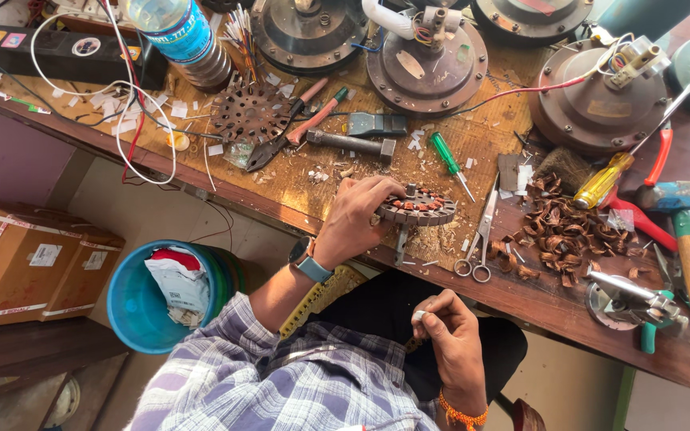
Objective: The person works on a circular electrical component, likely a motor stator, using a screwdriver to adjust or secure copper windings. They rotate the component and use their fingers to manipulate the windings while seated at a cluttered workbench.
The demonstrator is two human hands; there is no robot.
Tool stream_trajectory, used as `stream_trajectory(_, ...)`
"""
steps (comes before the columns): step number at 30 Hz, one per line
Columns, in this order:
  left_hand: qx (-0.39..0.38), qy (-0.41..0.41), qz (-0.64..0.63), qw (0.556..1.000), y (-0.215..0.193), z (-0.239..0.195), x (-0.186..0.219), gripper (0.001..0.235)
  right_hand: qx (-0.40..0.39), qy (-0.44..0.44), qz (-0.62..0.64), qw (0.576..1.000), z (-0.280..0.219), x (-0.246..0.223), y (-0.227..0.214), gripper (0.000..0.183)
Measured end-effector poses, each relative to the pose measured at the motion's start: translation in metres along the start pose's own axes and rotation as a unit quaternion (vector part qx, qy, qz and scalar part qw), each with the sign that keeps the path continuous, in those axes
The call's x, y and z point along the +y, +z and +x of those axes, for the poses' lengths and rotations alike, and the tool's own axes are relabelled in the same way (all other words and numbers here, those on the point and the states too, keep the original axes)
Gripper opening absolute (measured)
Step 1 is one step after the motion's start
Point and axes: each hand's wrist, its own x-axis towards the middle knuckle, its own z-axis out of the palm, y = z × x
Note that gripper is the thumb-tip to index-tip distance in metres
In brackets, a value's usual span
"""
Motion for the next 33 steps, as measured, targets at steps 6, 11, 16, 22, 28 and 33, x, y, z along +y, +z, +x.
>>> stream_trajectory(6, 0.004, -0.005, -0.003, 1.000, 0.002, 0.000, 0.001, 0.045, 0.001, 0.000, 0.006, 1.000, 0.002, 0.000, -0.002, 0.017)
stream_trajectory(11, 0.002, -0.010, 0.004, 1.000, 0.001, 0.001, 0.003, 0.044, 0.002, -0.004, 0.005, 1.000, 0.002, 0.001, -0.004, 0.017)
stream_trajectory(16, -0.010, 0.004, 0.011, 1.000, -0.001, 0.004, 0.002, 0.044, 0.007, -0.001, 0.008, 1.000, 0.001, 0.001, -0.007, 0.016)
stream_trajectory(22, -0.065, 0.009, 0.030, 0.997, -0.006, 0.013, 0.001, 0.052, -0.002, 0.002, 0.002, 1.000, -0.001, 0.000, -0.011, 0.013)
stream_trajectory(28, -0.082, 0.144, 0.013, 0.986, -0.012, 0.026, -0.005, 0.071, 0.015, -0.006, -0.001, 1.000, -0.006, -0.001, -0.015, 0.011)
stream_trajectory(33, -0.175, 0.145, -0.042, 0.973, -0.010, 0.034, -0.012, 0.056, 0.018, -0.015, 0.001, 1.000, -0.010, -0.002, -0.017, 0.009)
